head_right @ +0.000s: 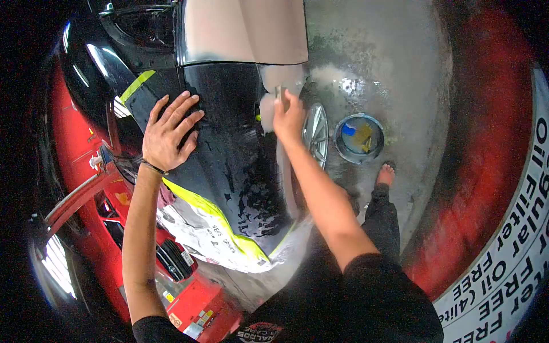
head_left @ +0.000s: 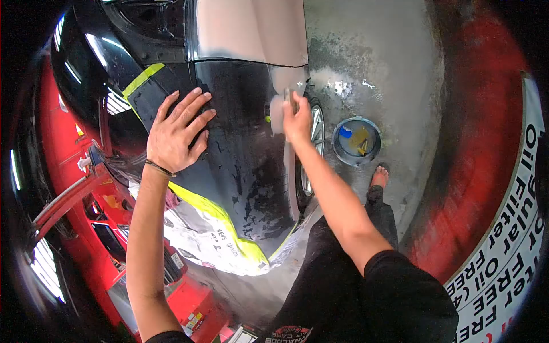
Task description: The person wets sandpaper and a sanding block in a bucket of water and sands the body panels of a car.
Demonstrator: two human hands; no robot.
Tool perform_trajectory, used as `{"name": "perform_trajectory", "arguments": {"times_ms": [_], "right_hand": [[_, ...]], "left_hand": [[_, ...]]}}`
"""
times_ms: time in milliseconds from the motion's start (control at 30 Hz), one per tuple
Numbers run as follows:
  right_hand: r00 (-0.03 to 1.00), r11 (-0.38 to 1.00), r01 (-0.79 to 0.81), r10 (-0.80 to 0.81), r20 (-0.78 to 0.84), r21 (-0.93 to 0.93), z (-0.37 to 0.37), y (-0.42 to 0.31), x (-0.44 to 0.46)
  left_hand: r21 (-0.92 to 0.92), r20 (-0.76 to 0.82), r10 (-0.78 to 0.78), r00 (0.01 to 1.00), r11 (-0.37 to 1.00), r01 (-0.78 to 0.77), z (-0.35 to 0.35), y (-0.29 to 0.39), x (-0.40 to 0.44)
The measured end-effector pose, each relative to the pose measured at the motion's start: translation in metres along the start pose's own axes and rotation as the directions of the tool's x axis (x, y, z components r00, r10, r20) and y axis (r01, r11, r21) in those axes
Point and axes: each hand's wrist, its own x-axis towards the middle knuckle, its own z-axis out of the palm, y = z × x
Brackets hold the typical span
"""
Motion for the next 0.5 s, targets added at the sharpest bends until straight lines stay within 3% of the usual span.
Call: {"name": "perform_trajectory", "arguments": {"times_ms": [100, 233, 333, 400, 433, 500], "right_hand": [[0.999, 0.995, 0.052, -0.05, 0.019, -0.082, -0.004, 0.002, -0.016], [0.984, 0.975, 0.178, -0.175, 0.034, -0.132, -0.036, -0.042, -0.12], [0.993, 0.983, 0.113, -0.109, 0.035, -0.144, -0.026, -0.023, -0.082], [1.0, 1.0, 0.006, -0.006, 0.01, -0.021, -0.001, 0.024, -0.014], [0.988, 0.99, -0.139, 0.136, 0.066, 0.036, 0.006, 0.042, 0.017], [0.985, 0.985, -0.168, 0.17, 0.042, -0.039, 0.006, 0.039, 0.035]], "left_hand": [[-0.001, -0.004, -0.006, 1.0, 1.0, 0.006, -0.001, 0.001, -0.002], [0.009, -0.006, -0.007, 1.0, 1.0, 0.008, 0.0, 0.001, -0.001], [0.004, 0.01, -0.012, 1.0, 1.0, 0.012, -0.002, 0.002, 0.001], [0.0, 0.003, 0.002, 1.0, 1.0, -0.002, 0.0, -0.002, 0.001], [-0.002, 0.002, 0.004, 1.0, 1.0, -0.004, 0.001, -0.003, 0.0], [-0.009, 0.016, -0.005, 1.0, 1.0, 0.005, 0.0, -0.003, -0.002]]}}
